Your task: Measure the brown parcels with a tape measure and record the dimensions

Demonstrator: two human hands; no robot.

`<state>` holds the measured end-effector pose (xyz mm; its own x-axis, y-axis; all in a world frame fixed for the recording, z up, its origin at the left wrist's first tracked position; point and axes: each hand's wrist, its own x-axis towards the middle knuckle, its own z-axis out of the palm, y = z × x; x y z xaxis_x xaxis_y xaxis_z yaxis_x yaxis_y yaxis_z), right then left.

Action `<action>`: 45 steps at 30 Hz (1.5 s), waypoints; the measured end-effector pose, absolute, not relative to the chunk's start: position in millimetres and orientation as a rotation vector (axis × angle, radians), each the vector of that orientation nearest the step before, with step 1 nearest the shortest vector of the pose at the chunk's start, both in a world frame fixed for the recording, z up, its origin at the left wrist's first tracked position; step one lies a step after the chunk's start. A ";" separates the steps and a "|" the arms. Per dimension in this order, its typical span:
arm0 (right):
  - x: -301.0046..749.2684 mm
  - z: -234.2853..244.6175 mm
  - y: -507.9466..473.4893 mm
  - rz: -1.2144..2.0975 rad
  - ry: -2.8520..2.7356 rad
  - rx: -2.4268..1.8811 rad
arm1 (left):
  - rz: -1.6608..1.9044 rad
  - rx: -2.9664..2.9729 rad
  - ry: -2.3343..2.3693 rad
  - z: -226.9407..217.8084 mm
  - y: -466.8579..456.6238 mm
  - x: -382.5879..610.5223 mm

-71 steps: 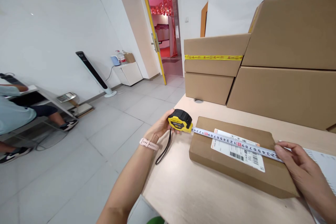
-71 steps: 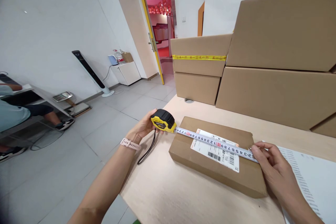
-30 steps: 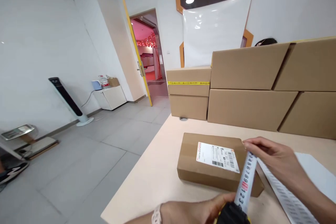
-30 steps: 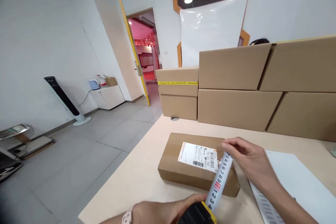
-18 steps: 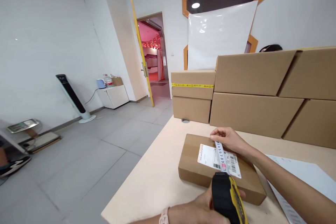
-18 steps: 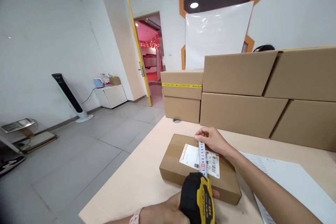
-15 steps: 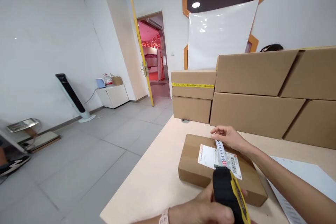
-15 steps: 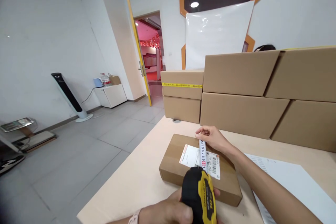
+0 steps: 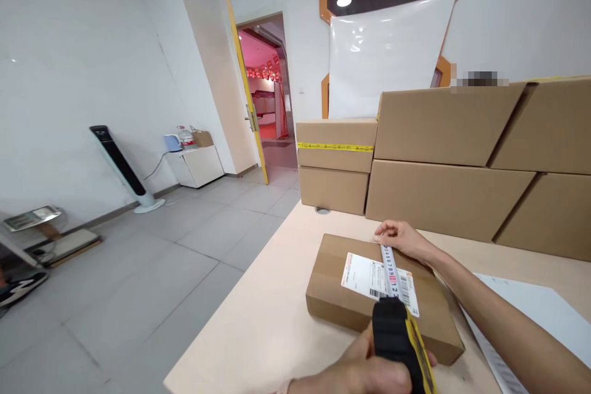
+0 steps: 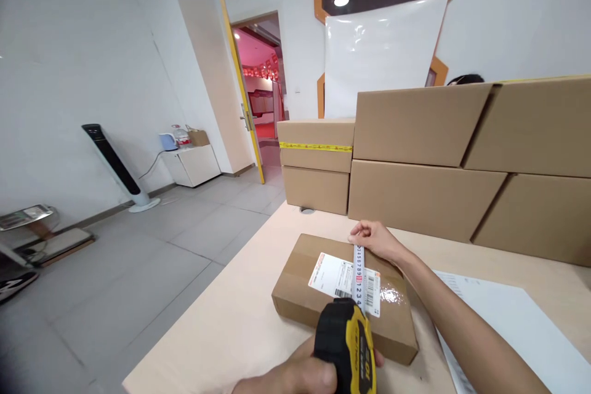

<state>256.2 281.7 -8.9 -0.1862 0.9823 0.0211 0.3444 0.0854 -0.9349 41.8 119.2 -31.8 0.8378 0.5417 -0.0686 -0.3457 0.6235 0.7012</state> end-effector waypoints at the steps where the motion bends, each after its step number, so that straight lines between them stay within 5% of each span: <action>1: 256.5 -9.9 280.7 1.140 -1.647 -1.338 | 0.537 0.748 0.321 -42.4 119.7 43.2; 10: 259.9 -5.6 275.4 1.155 -1.675 -1.377 | 0.589 0.730 0.318 -121.9 120.1 63.0; 23: 260.8 -1.1 275.1 1.179 -1.686 -1.400 | 0.469 0.718 0.319 -41.6 100.9 45.1; 45: 257.2 -1.6 277.4 1.291 -1.704 -1.373 | 0.394 0.129 0.476 -68.0 90.7 63.6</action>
